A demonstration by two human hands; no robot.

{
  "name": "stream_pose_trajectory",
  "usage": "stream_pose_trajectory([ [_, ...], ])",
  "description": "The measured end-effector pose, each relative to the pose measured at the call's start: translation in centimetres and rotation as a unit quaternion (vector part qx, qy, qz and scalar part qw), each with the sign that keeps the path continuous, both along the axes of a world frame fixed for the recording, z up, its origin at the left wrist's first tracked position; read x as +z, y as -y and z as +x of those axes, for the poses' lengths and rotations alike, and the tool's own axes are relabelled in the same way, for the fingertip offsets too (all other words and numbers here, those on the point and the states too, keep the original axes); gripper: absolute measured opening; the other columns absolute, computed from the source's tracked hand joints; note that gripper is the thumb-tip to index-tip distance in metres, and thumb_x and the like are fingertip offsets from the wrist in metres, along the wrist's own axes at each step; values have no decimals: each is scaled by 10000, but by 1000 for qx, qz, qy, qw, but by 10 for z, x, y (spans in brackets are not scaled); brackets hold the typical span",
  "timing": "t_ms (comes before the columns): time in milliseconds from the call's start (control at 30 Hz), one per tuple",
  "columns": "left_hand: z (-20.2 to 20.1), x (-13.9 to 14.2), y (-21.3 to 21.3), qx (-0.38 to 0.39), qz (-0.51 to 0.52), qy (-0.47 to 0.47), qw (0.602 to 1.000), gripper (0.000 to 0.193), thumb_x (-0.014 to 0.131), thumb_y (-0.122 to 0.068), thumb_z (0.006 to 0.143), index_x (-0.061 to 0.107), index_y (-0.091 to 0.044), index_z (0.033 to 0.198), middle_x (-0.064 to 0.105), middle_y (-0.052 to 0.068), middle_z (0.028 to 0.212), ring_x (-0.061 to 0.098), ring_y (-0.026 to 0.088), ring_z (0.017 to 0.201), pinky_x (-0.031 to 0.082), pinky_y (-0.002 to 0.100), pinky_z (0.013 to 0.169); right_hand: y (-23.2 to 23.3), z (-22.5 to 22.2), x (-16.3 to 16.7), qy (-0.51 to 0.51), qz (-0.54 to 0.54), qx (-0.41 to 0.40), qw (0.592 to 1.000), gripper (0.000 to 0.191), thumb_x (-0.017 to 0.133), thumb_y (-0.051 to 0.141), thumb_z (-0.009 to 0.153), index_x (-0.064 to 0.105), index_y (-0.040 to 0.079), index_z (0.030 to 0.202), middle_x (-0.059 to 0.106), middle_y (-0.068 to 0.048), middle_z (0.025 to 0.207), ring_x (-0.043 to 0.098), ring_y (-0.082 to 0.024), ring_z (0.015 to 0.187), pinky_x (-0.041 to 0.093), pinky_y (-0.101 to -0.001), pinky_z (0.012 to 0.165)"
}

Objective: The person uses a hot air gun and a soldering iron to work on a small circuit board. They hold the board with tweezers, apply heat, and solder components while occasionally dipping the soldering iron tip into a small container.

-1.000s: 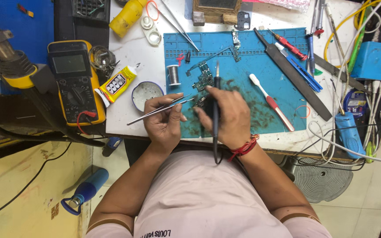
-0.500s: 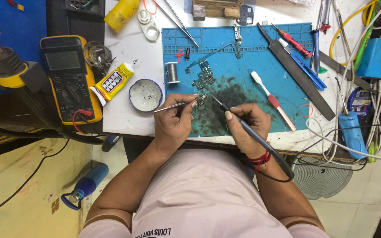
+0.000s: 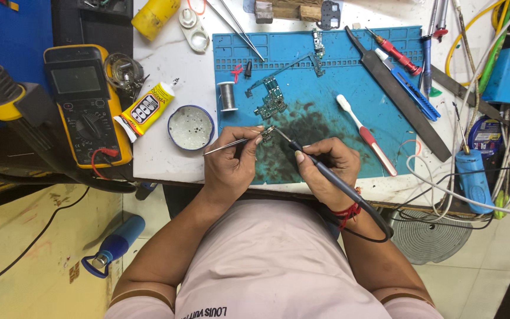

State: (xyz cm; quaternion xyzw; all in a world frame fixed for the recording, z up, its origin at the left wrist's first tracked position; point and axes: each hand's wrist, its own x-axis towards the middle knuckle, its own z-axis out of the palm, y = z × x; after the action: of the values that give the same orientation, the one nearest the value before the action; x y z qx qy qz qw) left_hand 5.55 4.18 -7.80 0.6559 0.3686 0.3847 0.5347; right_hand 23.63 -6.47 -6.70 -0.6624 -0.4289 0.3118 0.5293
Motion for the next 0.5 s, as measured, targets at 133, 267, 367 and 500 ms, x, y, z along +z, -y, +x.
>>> stream_pose_trajectory([
  [133,0,1,-1,1,4,-4,1000,85,668,5,1021,590,-8,1053,768,142,1101,697,77,754,564,224,616,-2,-1,2,11,-7,3,1000,95,760,-13,909,672,-13,946,698,-32,785,581,-22,655,440,-197,574],
  [267,1,2,1,9,17,0,1000,91,667,7,1026,586,-7,1066,764,143,1099,726,101,834,595,233,674,-3,-2,3,14,-6,2,1000,91,762,-14,918,679,-16,955,706,-45,809,597,-31,679,459,-201,595],
  [367,2,1,0,7,21,-2,1000,93,668,5,1025,584,-10,1061,763,144,1096,745,116,868,612,235,695,-3,-1,3,2,-4,5,1000,90,759,-10,921,678,-16,961,715,-45,808,611,-29,674,469,-198,587],
  [500,1,2,0,2,20,-4,1000,97,671,1,1021,582,-11,1059,763,147,1096,757,131,886,621,241,711,-3,0,4,3,-2,6,1000,91,757,-8,923,676,-16,962,712,-47,807,611,-30,672,467,-198,586],
])
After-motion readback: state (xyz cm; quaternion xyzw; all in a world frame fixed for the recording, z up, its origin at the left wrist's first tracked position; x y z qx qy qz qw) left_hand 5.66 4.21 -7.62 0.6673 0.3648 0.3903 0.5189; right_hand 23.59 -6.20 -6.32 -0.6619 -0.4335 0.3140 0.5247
